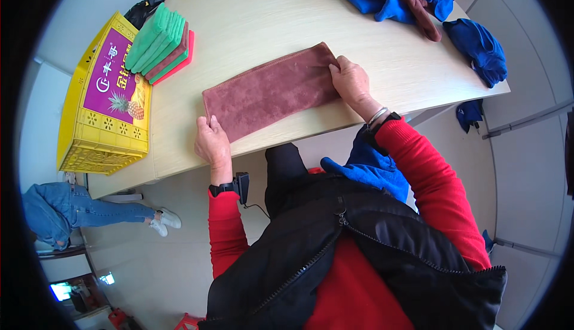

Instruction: Folding various colored cloths on a table.

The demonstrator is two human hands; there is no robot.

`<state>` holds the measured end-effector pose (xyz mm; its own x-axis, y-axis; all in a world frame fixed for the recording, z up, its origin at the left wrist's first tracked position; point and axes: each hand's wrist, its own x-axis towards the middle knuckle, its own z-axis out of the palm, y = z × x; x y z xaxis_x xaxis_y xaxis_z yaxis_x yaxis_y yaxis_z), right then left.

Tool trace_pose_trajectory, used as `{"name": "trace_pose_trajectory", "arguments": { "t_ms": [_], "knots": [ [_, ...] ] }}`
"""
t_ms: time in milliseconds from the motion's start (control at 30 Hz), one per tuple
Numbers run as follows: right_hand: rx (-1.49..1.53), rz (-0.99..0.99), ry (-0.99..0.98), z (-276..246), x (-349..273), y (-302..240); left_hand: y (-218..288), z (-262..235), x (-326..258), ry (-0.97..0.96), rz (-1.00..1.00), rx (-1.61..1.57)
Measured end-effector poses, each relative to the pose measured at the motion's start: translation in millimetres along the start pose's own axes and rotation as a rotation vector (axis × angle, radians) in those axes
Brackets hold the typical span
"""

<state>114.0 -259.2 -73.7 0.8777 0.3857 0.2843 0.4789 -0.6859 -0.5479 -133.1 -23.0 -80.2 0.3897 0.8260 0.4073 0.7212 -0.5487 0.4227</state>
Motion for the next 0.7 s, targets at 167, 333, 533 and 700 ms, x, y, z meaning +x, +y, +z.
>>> {"name": "trace_pose_trajectory", "arguments": {
  "t_ms": [167,333,533,700],
  "knots": [
    [-0.112,-0.060,0.016,-3.2,-9.8,-1.9,-2.8,-0.1,0.0,0.002,0.065,0.052],
    [-0.153,-0.112,0.029,-7.1,-18.7,1.3,-0.5,-0.1,-3.0,0.037,0.126,0.111],
    [-0.188,-0.132,0.009,-9.6,-24.5,3.1,-2.6,-1.5,-4.2,0.003,0.125,0.147],
    [-0.157,-0.128,0.064,-9.2,-30.8,9.3,-3.3,-5.2,-7.7,-0.012,0.112,0.136]
  ]
}}
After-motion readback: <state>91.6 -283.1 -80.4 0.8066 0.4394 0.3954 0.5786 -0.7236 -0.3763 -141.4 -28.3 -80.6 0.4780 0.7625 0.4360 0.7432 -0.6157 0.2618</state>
